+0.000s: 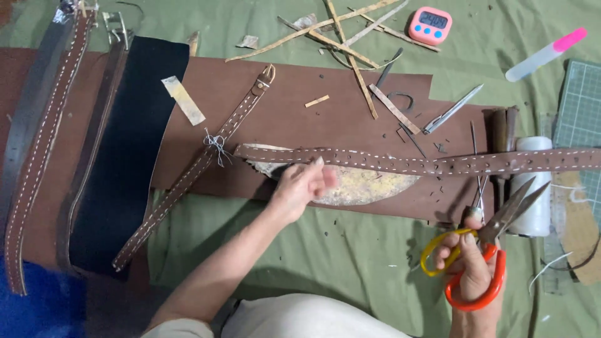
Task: Punching a series of holes into a leather strap using a manual punch tool and a mallet, followed by trimming the leather with scissors.
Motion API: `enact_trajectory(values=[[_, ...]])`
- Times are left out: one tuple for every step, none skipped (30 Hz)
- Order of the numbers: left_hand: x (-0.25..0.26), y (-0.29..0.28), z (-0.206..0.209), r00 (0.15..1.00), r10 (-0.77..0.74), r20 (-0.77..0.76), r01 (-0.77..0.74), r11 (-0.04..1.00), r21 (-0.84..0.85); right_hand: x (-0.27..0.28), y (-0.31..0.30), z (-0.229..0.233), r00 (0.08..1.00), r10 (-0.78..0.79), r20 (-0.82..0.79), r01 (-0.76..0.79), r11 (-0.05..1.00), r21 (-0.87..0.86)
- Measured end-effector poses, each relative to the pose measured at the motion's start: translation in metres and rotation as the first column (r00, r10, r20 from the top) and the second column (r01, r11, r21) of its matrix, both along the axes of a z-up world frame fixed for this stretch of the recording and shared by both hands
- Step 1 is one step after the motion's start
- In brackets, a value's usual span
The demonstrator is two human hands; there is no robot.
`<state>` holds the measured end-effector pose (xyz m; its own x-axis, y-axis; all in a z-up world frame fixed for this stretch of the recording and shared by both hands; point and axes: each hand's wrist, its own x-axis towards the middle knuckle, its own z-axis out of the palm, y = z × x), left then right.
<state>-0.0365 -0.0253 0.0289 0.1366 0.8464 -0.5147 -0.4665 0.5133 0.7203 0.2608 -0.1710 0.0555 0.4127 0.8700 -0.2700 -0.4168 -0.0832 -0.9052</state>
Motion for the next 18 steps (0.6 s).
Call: enact_trajectory(values=[[-0.009,-0.006,0.008,0.979,-0.186,-0.083,0.188,0.982,0.023,0.006,-0.008,-0.008,1.000,0.005,0.020,-0.004,1.000,-0.030],[-0.019,-0.012,0.017,0.916,-0.363,-0.171,0.373,0.927,0.028,0.011,-0.017,-0.017,0.999,0.008,0.038,-0.006,0.998,-0.063],[-0.026,-0.016,0.011,0.918,-0.359,-0.170,0.369,0.929,0.030,0.017,-0.025,-0.025,0.999,0.013,0.040,-0.010,0.998,-0.060],[-0.034,-0.020,0.004,0.843,-0.366,-0.395,0.427,0.901,0.078,0.021,-0.035,-0.035,1.000,0.020,0.010,-0.019,0.997,-0.070],[-0.042,-0.024,-0.003,0.726,-0.337,-0.600,0.492,0.864,0.110,0.024,-0.045,-0.045,0.999,0.027,-0.020,-0.029,0.996,-0.080],[-0.046,-0.016,0.002,0.721,-0.351,-0.597,0.501,0.859,0.101,0.018,-0.052,-0.049,1.000,0.016,-0.021,-0.018,0.996,-0.089],[-0.051,-0.009,0.007,0.645,-0.044,-0.763,0.525,0.751,0.400,0.011,-0.060,-0.054,0.997,0.042,-0.068,-0.047,0.997,-0.064],[-0.054,0.000,0.011,0.563,0.307,-0.767,0.573,0.525,0.630,0.007,-0.063,-0.057,0.991,0.077,-0.107,-0.081,0.996,-0.033],[-0.053,0.012,0.007,0.568,0.301,-0.766,0.572,0.525,0.631,-0.003,-0.066,-0.054,0.992,0.072,-0.102,-0.076,0.996,-0.038],[-0.053,0.026,0.004,0.515,0.400,-0.758,0.602,0.461,0.652,-0.012,-0.065,-0.050,0.983,0.116,-0.140,-0.124,0.991,-0.050],[-0.053,0.039,0.002,0.460,0.497,-0.736,0.635,0.396,0.664,-0.022,-0.065,-0.047,0.971,0.159,-0.179,-0.172,0.983,-0.060],[-0.050,0.048,-0.008,0.468,0.496,-0.732,0.630,0.393,0.670,-0.034,-0.063,-0.042,0.973,0.156,-0.170,-0.169,0.984,-0.060],[-0.046,0.056,-0.017,0.332,0.412,-0.849,0.715,0.477,0.511,-0.045,-0.061,-0.037,0.962,0.217,-0.166,-0.221,0.975,-0.007],[-0.043,0.067,-0.026,0.178,0.318,-0.931,0.770,0.544,0.333,-0.054,-0.055,-0.034,0.945,0.284,-0.160,-0.279,0.959,0.050],[-0.040,0.065,-0.021,0.183,0.323,-0.929,0.766,0.545,0.341,-0.059,-0.055,-0.036,0.946,0.288,-0.153,-0.283,0.958,0.053],[-0.036,0.063,-0.016,0.110,0.226,-0.968,0.813,0.539,0.218,-0.063,-0.055,-0.037,0.943,0.288,-0.166,-0.286,0.957,0.036],[-0.031,0.062,-0.012,0.030,0.130,-0.991,0.850,0.519,0.094,-0.065,-0.054,-0.038,0.940,0.288,-0.180,-0.290,0.957,0.019],[-0.032,0.062,-0.018,0.034,0.130,-0.991,0.849,0.520,0.097,-0.064,-0.050,-0.039,0.941,0.289,-0.177,-0.291,0.957,0.018]])
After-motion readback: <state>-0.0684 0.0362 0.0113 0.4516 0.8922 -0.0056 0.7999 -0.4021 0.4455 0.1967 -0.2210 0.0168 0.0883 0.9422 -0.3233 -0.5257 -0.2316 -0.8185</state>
